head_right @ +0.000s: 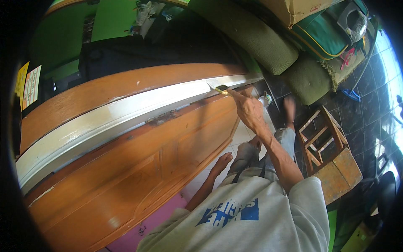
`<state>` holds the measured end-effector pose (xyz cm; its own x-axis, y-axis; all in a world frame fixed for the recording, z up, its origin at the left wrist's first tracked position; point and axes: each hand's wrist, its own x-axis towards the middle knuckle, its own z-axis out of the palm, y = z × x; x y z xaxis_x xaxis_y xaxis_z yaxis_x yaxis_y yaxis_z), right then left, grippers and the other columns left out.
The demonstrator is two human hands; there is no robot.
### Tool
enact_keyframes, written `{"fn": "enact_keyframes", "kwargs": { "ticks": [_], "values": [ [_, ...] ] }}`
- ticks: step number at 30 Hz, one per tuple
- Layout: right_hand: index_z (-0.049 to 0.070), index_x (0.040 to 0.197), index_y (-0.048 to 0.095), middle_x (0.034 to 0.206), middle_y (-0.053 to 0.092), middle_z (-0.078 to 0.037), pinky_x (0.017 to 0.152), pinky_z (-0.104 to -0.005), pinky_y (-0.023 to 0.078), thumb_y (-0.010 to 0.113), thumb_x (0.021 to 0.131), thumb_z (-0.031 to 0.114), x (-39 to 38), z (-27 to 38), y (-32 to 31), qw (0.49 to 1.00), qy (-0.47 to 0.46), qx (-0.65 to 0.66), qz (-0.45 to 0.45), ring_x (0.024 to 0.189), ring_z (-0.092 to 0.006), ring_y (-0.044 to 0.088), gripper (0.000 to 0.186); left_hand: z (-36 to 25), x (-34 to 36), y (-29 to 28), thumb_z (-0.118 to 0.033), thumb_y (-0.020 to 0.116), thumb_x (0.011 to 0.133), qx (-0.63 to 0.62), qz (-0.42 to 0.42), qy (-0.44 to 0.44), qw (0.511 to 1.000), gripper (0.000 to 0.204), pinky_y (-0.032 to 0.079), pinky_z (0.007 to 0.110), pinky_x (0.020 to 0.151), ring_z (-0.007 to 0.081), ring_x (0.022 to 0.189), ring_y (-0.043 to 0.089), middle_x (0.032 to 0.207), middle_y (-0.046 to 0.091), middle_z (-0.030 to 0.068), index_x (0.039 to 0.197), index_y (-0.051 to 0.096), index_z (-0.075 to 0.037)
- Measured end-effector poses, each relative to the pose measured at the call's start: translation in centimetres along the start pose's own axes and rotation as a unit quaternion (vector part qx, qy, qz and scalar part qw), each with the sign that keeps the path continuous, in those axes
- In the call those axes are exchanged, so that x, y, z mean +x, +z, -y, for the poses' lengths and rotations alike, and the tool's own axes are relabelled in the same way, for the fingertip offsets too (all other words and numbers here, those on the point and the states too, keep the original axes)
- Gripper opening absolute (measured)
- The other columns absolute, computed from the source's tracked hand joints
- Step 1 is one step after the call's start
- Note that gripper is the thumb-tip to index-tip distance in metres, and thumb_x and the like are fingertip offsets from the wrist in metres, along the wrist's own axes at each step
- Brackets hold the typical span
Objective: The person paints the white door frame using a paintbrush and a small paint can. They repeatedly dip the brush into the paint and apply it to the vertical and horizontal sections of the frame.
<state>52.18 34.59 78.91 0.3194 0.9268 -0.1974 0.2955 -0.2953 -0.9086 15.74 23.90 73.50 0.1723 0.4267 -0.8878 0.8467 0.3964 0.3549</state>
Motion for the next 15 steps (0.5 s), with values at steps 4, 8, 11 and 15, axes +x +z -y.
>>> {"fn": "enact_keyframes", "kwargs": {
  "ticks": [4, 8, 11, 15],
  "values": [
    [0.022, 0.135, 0.066, 0.094, 0.068, -0.016, 0.067, -0.0468, 0.054, 0.053, 0.1, 0.015, 0.6, -0.5, -0.4, 0.999, -0.029, -0.027, -0.019, 0.079, -0.037, 0.07, 0.037, -0.8, 0.1, 0.7, -0.038, 0.056, 0.102, -0.033, 0.005, -0.013, 0.999, 0.061, 0.04, 0.035, 0.111, 0.027, 0.132, 0.055, 0.142, 0.058, 0.0216, 0.142, 0.051, 0.008],
    [0.022, 0.133, 0.067, 0.094, 0.067, -0.015, 0.067, -0.0472, 0.054, 0.054, 0.099, 0.014, 1.6, -0.5, -0.9, 0.998, -0.048, -0.027, -0.018, 0.08, -0.0368, 0.07, 0.037, -1.3, 0.9, 1.0, -0.037, 0.056, 0.102, -0.029, 0.02, 0.014, 0.999, 0.061, 0.04, 0.035, 0.111, 0.0266, 0.131, 0.055, 0.142, 0.058, 0.0212, 0.143, 0.05, 0.007],
    [0.021, 0.132, 0.068, 0.093, 0.064, -0.014, 0.067, -0.0451, 0.054, 0.055, 0.098, 0.013, 1.6, -0.3, -1.3, 0.997, -0.064, -0.037, -0.024, 0.079, -0.0352, 0.068, 0.037, -1.0, 1.1, 1.1, -0.039, 0.057, 0.101, -0.037, 0.013, 0.012, 0.999, 0.062, 0.043, 0.036, 0.109, 0.0264, 0.127, 0.058, 0.138, 0.06, 0.0212, 0.144, 0.05, 0.005],
    [0.021, 0.132, 0.068, 0.089, 0.059, -0.011, 0.069, -0.0418, 0.053, 0.058, 0.098, 0.011, 1.8, 0.2, -1.7, 0.997, -0.056, -0.049, -0.01, 0.078, -0.0325, 0.065, 0.037, -1.0, 1.0, 1.1, -0.036, 0.056, 0.102, -0.05, 0.015, 0.002, 0.999, 0.06, 0.041, 0.035, 0.11, 0.0255, 0.129, 0.056, 0.14, 0.059, 0.0214, 0.143, 0.051, 0.007]
  ]
}}
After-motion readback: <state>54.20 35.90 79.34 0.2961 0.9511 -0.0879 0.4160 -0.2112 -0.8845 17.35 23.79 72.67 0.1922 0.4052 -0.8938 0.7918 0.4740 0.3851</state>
